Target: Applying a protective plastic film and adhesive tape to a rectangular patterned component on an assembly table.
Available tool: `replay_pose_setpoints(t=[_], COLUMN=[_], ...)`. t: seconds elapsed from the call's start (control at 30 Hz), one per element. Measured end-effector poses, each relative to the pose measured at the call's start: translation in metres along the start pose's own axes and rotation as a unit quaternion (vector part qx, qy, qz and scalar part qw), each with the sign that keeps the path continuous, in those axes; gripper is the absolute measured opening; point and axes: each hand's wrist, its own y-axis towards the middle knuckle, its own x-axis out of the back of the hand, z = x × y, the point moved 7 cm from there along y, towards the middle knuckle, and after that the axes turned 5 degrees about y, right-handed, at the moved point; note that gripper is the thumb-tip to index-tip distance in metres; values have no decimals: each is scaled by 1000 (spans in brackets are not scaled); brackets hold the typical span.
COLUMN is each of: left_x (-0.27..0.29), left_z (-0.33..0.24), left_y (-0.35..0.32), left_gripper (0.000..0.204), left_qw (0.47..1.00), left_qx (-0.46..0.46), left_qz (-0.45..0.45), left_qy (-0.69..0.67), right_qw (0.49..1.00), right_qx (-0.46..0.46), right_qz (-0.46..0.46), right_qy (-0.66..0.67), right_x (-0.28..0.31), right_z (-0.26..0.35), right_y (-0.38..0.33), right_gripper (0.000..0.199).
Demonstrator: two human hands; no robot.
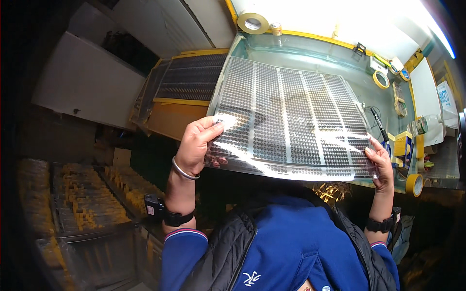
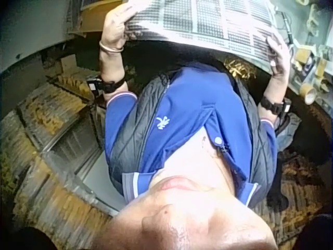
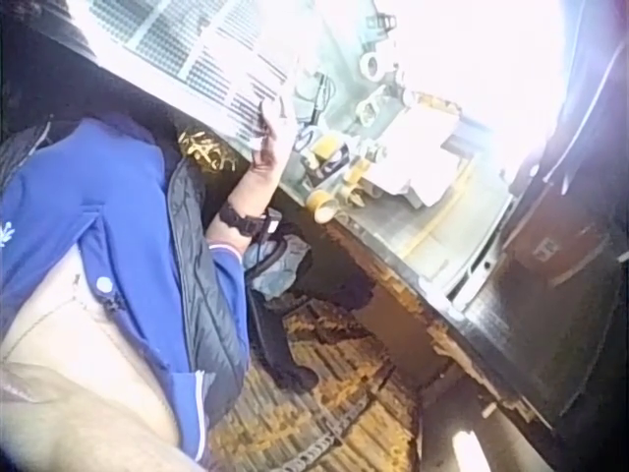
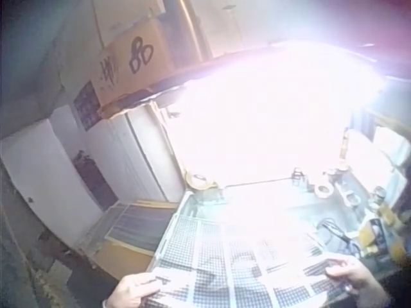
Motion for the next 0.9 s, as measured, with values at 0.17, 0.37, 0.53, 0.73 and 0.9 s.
replay_pose_setpoints(t=[0.17, 0.37, 0.53, 0.73, 0.9], left_x=[-2, 45, 75, 65, 60], left_z=[2, 101, 217, 158, 88], left_y=[7, 16, 67, 55, 48], left_gripper=[15, 20, 18, 28, 16], left_qw=[1000, 964, 974, 984, 974], left_qx=[7, 186, 149, -13, -197], left_qz=[-3, 101, -70, -67, -73], left_qy=[11, 164, 156, 166, 87], right_qw=[999, 990, 987, 967, 958], right_qx=[-8, -131, -115, 152, 245], right_qz=[-28, 26, -53, 24, 122], right_qy=[-26, 33, -96, -204, -89], right_x=[8, 53, 55, 3, -58], right_z=[4, -47, -82, -9, 63], right_y=[0, 41, 114, 92, 49], right_gripper=[51, 42, 25, 27, 27])
